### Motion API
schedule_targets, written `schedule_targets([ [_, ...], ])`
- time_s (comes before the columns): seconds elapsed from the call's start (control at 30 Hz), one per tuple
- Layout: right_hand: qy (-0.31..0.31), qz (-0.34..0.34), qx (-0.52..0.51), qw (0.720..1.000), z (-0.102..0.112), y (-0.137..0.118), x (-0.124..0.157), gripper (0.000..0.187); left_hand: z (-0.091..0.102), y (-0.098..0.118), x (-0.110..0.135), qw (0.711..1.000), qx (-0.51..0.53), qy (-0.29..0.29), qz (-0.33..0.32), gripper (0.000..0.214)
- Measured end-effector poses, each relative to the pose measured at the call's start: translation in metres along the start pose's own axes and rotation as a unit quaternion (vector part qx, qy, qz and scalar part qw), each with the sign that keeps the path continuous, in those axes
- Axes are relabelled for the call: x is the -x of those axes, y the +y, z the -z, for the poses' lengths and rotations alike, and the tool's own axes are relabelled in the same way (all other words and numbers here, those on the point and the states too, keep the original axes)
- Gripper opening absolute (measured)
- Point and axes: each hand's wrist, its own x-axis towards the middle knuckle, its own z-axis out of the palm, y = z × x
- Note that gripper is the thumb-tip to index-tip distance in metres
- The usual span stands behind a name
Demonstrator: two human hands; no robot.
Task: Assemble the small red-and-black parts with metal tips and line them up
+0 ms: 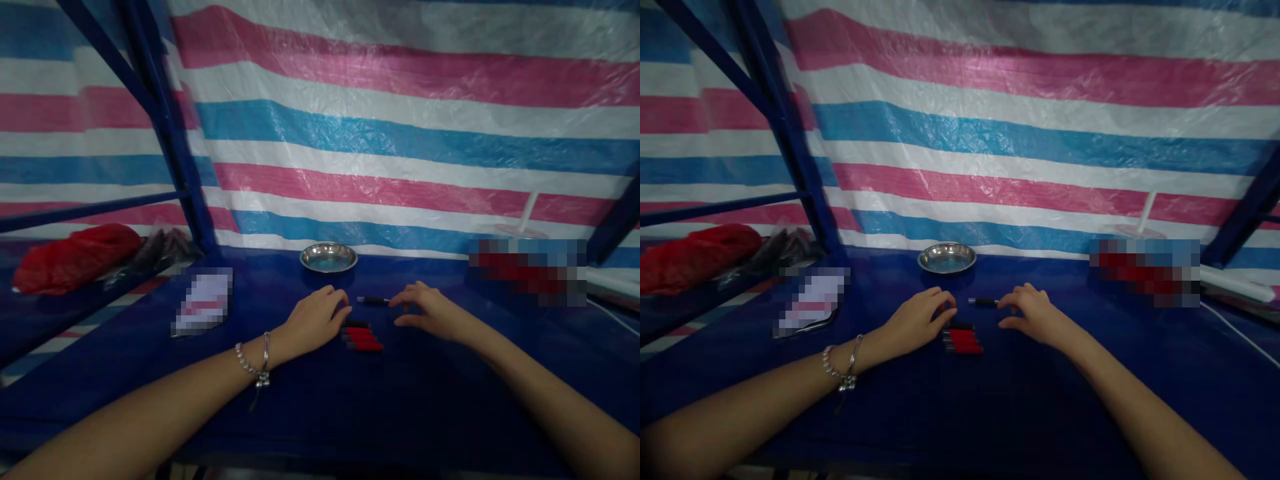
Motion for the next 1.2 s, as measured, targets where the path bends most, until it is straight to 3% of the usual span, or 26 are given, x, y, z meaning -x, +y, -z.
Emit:
schedule_targets([
  [0.2, -0.015, 0.026, 0.016, 0.999, -0.006, 0.002, -0.002, 0.017, 0.012, -0.009, -0.004, 0.998, 0.037, -0.056, -0.019, 0.011],
  [0.4, 0.015, 0.047, 0.002, 0.999, -0.012, 0.006, -0.006, 0.01, 0.008, -0.014, -0.005, 0.993, 0.059, -0.096, -0.033, 0.009],
  [0.87, 0.038, 0.018, -0.014, 0.999, -0.013, 0.005, -0.005, 0.018, -0.007, -0.002, 0.003, 0.997, 0.056, -0.012, -0.049, 0.017],
  [1.03, 0.088, -0.006, -0.011, 0.996, -0.012, 0.0, -0.006, 0.035, -0.007, 0.01, 0.006, 0.996, 0.078, -0.001, -0.05, 0.015],
  [1.2, 0.088, -0.006, 0.023, 0.996, -0.019, -0.012, -0.009, 0.04, -0.006, 0.016, 0.008, 0.994, 0.088, -0.012, -0.071, 0.014],
])
